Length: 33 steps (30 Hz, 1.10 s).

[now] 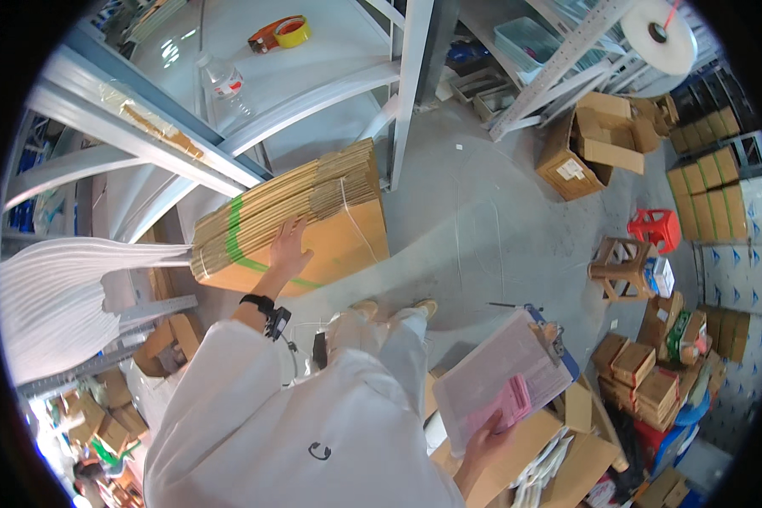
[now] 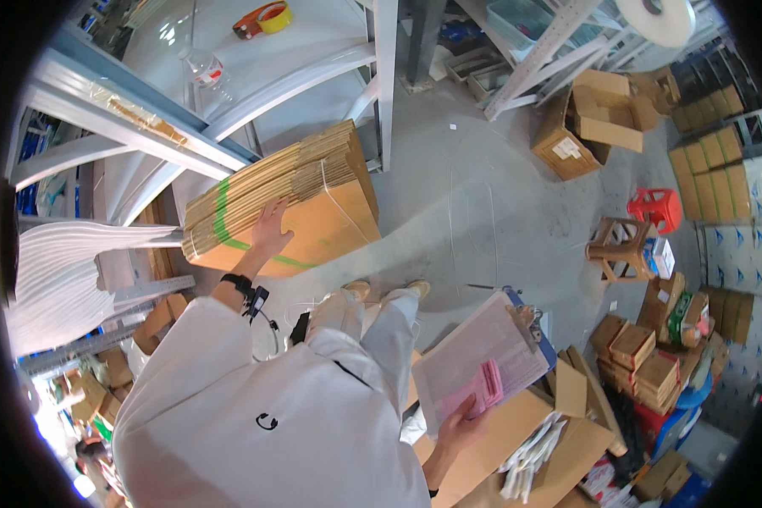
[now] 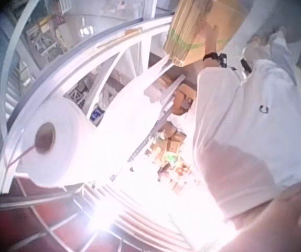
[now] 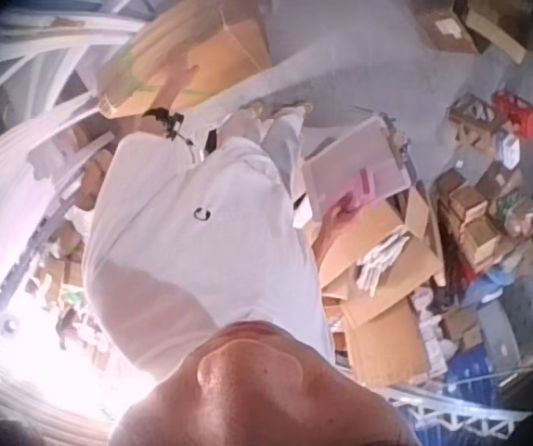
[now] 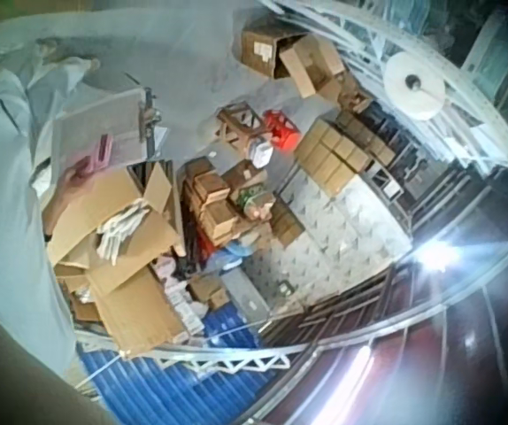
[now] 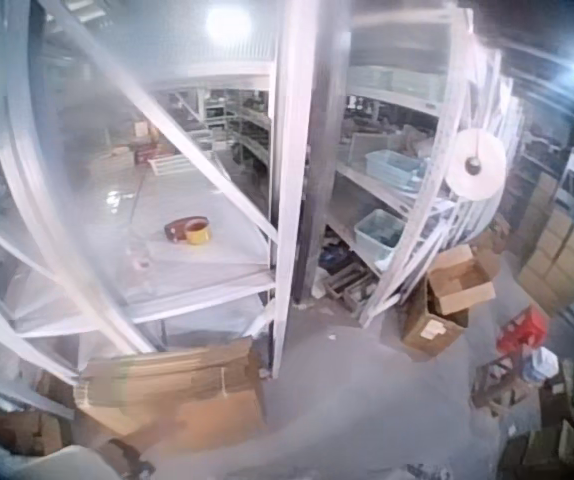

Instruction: The person picks up a flat cardboard sheet, unfolds it into a box shape, and seals the bottom using a tape dispenser.

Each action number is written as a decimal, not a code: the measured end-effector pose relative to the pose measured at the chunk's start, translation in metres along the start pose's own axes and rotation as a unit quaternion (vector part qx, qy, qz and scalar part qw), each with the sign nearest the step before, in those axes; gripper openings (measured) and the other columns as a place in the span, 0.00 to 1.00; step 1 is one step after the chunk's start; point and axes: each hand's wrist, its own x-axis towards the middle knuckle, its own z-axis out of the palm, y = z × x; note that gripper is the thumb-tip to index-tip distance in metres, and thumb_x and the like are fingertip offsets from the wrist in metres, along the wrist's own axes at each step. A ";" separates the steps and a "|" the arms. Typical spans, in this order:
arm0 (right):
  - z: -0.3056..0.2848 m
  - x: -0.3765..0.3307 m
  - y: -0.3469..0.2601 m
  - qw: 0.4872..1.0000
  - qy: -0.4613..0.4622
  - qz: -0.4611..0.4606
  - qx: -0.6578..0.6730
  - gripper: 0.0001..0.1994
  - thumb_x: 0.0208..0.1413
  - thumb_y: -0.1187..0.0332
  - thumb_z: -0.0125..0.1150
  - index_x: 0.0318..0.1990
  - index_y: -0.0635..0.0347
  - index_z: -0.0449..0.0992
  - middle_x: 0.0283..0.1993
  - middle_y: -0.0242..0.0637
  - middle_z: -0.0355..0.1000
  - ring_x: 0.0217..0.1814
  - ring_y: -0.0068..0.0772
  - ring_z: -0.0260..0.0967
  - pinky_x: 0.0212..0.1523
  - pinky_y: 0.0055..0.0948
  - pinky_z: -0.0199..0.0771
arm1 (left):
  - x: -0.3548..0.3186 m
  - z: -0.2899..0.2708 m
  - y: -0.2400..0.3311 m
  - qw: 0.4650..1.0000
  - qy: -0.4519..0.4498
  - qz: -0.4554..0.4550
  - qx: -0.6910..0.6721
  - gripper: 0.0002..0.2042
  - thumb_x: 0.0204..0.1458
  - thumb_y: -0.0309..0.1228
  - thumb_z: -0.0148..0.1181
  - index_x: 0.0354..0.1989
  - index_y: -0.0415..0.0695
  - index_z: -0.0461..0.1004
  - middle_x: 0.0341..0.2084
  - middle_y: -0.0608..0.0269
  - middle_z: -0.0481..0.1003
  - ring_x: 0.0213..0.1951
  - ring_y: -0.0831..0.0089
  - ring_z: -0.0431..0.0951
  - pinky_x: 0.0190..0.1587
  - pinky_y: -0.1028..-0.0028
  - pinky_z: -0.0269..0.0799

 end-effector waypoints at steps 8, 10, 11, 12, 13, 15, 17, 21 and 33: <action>0.009 0.167 0.027 0.984 0.005 -0.109 0.141 0.21 0.66 0.73 0.57 0.62 0.78 0.67 0.53 0.65 0.75 0.54 0.57 0.76 0.54 0.42 0.74 | 0.050 0.007 0.052 0.973 0.005 -0.220 -0.074 0.39 0.52 0.43 0.66 0.72 0.50 0.58 0.72 0.43 0.53 0.71 0.45 0.58 0.66 0.48 0.64; 0.014 0.202 0.023 0.982 0.018 -0.144 0.123 0.21 0.66 0.73 0.56 0.62 0.78 0.67 0.53 0.64 0.75 0.54 0.57 0.76 0.54 0.43 0.74 | 0.071 0.004 0.072 0.969 0.030 -0.224 -0.102 0.38 0.53 0.43 0.65 0.72 0.50 0.58 0.72 0.43 0.53 0.71 0.46 0.57 0.68 0.49 0.62; 0.017 0.222 0.021 0.982 0.000 -0.153 0.114 0.21 0.66 0.74 0.56 0.63 0.78 0.67 0.54 0.65 0.75 0.55 0.58 0.76 0.54 0.43 0.74 | 0.082 0.002 0.081 0.968 0.050 -0.215 -0.119 0.37 0.54 0.43 0.64 0.72 0.49 0.58 0.72 0.43 0.53 0.71 0.46 0.57 0.69 0.50 0.59; 0.018 0.241 0.017 0.981 -0.016 -0.161 0.103 0.22 0.65 0.74 0.56 0.63 0.78 0.67 0.55 0.65 0.74 0.56 0.60 0.76 0.55 0.43 0.74 | 0.094 0.001 0.089 0.963 0.056 -0.231 -0.130 0.37 0.54 0.43 0.64 0.72 0.49 0.58 0.72 0.43 0.53 0.71 0.46 0.57 0.69 0.50 0.59; 0.021 0.260 0.010 0.981 -0.032 -0.168 0.091 0.22 0.65 0.74 0.57 0.64 0.77 0.67 0.56 0.65 0.74 0.57 0.61 0.75 0.55 0.43 0.74 | 0.106 -0.001 0.098 0.961 0.092 -0.225 -0.131 0.35 0.56 0.43 0.63 0.72 0.49 0.59 0.72 0.44 0.53 0.72 0.46 0.56 0.71 0.50 0.56; 0.033 0.294 -0.010 0.976 -0.043 -0.185 0.104 0.22 0.65 0.74 0.56 0.64 0.77 0.66 0.56 0.66 0.74 0.57 0.60 0.76 0.55 0.43 0.74 | 0.133 0.009 0.099 0.954 0.132 -0.232 -0.139 0.34 0.58 0.42 0.61 0.72 0.49 0.59 0.72 0.45 0.53 0.72 0.47 0.55 0.72 0.50 0.53; 0.037 0.328 -0.037 0.971 -0.060 -0.214 0.085 0.23 0.65 0.74 0.56 0.65 0.76 0.67 0.55 0.64 0.75 0.55 0.56 0.77 0.53 0.43 0.75 | 0.159 0.015 0.102 0.948 0.228 -0.207 -0.081 0.32 0.59 0.40 0.59 0.72 0.48 0.59 0.73 0.48 0.52 0.72 0.46 0.56 0.73 0.47 0.50; 0.050 0.387 -0.088 0.986 -0.124 -0.112 0.002 0.24 0.64 0.75 0.56 0.65 0.76 0.66 0.54 0.63 0.75 0.54 0.54 0.78 0.52 0.42 0.76 | 0.209 0.000 0.094 0.947 0.226 -0.218 -0.071 0.29 0.61 0.44 0.54 0.69 0.46 0.63 0.66 0.46 0.65 0.71 0.45 0.59 0.73 0.44 0.47; 0.113 0.516 -0.119 0.937 -0.168 -0.286 0.105 0.20 0.64 0.73 0.57 0.59 0.78 0.69 0.48 0.63 0.77 0.47 0.58 0.78 0.45 0.42 0.76 | 0.237 0.023 0.134 0.984 0.114 -0.134 0.024 0.17 0.63 0.46 0.48 0.46 0.51 0.79 0.41 0.57 0.75 0.49 0.56 0.70 0.58 0.53 0.59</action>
